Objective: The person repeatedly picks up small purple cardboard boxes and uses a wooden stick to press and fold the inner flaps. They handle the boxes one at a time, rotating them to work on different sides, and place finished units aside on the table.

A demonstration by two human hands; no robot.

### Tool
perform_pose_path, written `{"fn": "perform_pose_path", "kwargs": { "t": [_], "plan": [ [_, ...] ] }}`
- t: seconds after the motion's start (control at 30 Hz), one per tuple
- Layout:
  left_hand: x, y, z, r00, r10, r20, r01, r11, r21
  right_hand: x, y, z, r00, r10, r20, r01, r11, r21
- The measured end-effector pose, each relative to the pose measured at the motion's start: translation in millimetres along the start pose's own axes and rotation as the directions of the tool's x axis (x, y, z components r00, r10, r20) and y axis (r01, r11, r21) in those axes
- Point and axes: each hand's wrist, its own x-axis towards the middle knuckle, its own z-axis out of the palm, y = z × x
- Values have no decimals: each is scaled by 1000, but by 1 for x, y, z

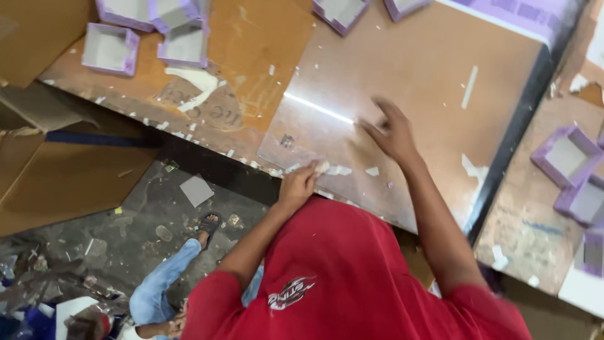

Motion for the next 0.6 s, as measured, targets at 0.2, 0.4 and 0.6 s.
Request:
{"fn": "perform_pose_path", "kwargs": {
  "t": [0.2, 0.4, 0.6],
  "plan": [
    [-47, -20, -25, 968, -249, 30, 247, 966, 73, 206, -3, 87, 978, -13, 209, 60, 973, -223],
    [-92, -28, -31, 820, -557, -135, 542, 830, -131, 217, 8, 104, 989, -146, 35, 150, 949, -276],
    [-70, -40, -28, 860, -510, -20, 511, 858, 57, 190, -8, 92, 973, 20, 230, 78, 909, -409]
  ]
}}
